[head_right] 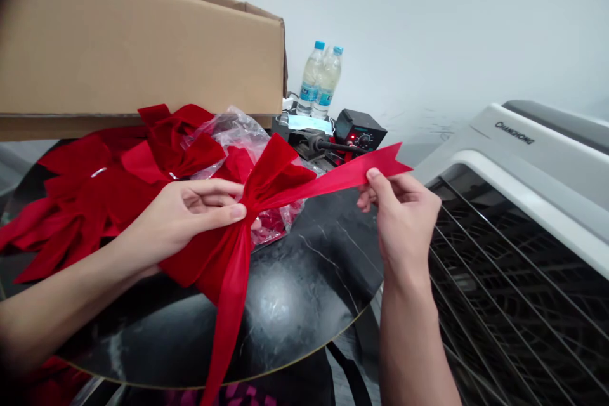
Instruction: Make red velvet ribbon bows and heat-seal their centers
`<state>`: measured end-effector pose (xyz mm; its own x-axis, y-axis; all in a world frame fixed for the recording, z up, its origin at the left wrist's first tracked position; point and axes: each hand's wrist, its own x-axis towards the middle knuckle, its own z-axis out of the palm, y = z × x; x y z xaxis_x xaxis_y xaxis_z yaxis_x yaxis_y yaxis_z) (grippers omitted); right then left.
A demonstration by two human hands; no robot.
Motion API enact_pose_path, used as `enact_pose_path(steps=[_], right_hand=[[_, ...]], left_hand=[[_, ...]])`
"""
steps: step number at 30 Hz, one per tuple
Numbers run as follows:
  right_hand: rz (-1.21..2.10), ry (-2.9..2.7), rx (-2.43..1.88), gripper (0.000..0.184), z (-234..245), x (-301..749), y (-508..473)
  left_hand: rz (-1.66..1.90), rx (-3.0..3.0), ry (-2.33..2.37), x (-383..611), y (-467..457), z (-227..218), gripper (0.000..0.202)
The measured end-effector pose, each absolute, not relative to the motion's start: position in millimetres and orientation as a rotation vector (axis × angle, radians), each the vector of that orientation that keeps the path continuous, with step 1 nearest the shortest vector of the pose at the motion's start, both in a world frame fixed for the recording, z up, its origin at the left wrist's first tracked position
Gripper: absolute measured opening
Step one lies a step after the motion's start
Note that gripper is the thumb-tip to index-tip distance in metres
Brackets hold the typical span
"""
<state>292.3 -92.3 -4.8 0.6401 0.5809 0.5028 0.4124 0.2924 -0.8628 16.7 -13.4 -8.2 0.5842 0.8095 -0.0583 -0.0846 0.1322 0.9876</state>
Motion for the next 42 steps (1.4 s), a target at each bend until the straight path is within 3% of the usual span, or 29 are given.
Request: enact_pose_path(steps=[3,8,15,21,27,42], right_hand=[[0.229,-0.896,-1.468,0.024,-13.7,301.6,-97.6],[0.223,-0.875,-1.796,0.021,-18.5,332.4,-118.1],[0.121,-0.917,-1.929,0.019,-1.4,364.5,-121.0],[0.661,-1.241,-1.795,0.04,-16.3,336.6,-64.6],[0.504,-1.158,-1.537,0.062,-50.6,344.7,15.8],[0.072,-1.236,-1.579,0.025,-52.8,349.5,12.8]], left_hand=[[0.774,1.305,0.602,17.4,-12.5,-7.2,0.034],[0.805,1.505,0.517,17.5,-13.9,-0.9,0.008],[0.636,1.48,0.563,20.1,-18.8,-0.2,0.004],[0.631,1.522,0.637,21.5,-19.4,-1.1,0.007],[0.656,1.547,0.631,20.6,-16.0,-1.8,0.005],[0.716,1.556,0.751,20.4,-12.5,-7.8,0.008]])
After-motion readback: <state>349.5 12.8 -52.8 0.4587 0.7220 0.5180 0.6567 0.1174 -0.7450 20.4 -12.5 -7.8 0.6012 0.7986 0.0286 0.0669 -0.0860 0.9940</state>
